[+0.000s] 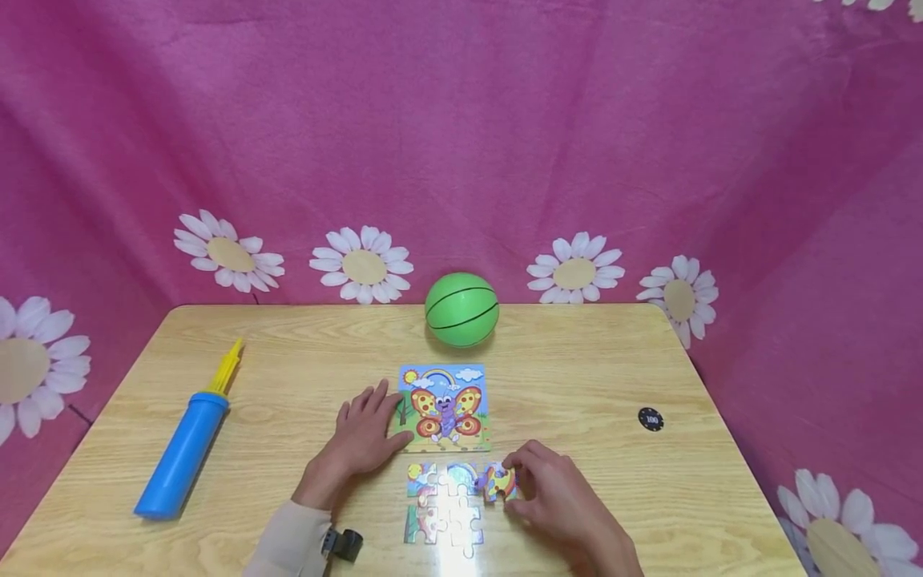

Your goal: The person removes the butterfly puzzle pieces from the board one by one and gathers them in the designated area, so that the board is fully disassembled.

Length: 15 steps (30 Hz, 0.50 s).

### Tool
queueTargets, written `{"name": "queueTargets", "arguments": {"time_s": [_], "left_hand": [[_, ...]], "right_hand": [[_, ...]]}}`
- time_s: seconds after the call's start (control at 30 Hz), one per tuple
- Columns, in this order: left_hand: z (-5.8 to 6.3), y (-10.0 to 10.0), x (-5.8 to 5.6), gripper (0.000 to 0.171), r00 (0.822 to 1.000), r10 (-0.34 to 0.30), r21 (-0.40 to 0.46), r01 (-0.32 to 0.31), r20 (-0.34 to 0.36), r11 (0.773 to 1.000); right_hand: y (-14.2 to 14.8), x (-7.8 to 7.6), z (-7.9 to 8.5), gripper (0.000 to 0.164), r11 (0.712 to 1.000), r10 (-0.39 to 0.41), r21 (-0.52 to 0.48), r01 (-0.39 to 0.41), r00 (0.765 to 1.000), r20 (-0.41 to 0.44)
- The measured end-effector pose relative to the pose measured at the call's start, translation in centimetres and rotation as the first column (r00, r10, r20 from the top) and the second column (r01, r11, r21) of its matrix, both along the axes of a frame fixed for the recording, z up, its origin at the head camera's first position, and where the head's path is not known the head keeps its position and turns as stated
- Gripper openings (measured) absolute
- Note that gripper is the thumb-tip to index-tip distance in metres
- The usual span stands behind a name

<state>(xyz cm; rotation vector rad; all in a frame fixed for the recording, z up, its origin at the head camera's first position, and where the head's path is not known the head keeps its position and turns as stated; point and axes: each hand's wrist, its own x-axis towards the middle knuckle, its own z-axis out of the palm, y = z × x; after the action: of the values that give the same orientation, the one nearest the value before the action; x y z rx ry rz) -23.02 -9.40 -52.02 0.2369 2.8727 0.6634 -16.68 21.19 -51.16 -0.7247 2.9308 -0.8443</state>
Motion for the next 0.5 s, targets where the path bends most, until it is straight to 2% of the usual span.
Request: {"name": "queueTargets", "arguments": {"time_s": [0.2, 0.4, 0.5], "left_hand": [[-0.1, 0.0, 0.0, 0.065, 1.0, 0.007, -0.005, -0.007, -0.007, 1.0], [-0.1, 0.0, 0.0, 0.065, 1.0, 0.008, -0.004, -0.008, 0.0, 1.0], [-0.1, 0.0, 0.0, 0.065, 1.0, 0.008, 0.0, -0.008, 0.004, 1.0]], "right_hand": [[0.7, 0.8, 0.1, 0.039, 0.999, 0.028, 0.029, -0.031, 0.994, 0.105], [1.1, 1.2, 0.3, 0.037, 0.998, 0.02, 0.053, -0.037, 0.956, 0.291], [1.1, 1.4, 0.4, 0.037, 0.997, 0.021, 0.061, -0.045, 0.941, 0.338]]}}
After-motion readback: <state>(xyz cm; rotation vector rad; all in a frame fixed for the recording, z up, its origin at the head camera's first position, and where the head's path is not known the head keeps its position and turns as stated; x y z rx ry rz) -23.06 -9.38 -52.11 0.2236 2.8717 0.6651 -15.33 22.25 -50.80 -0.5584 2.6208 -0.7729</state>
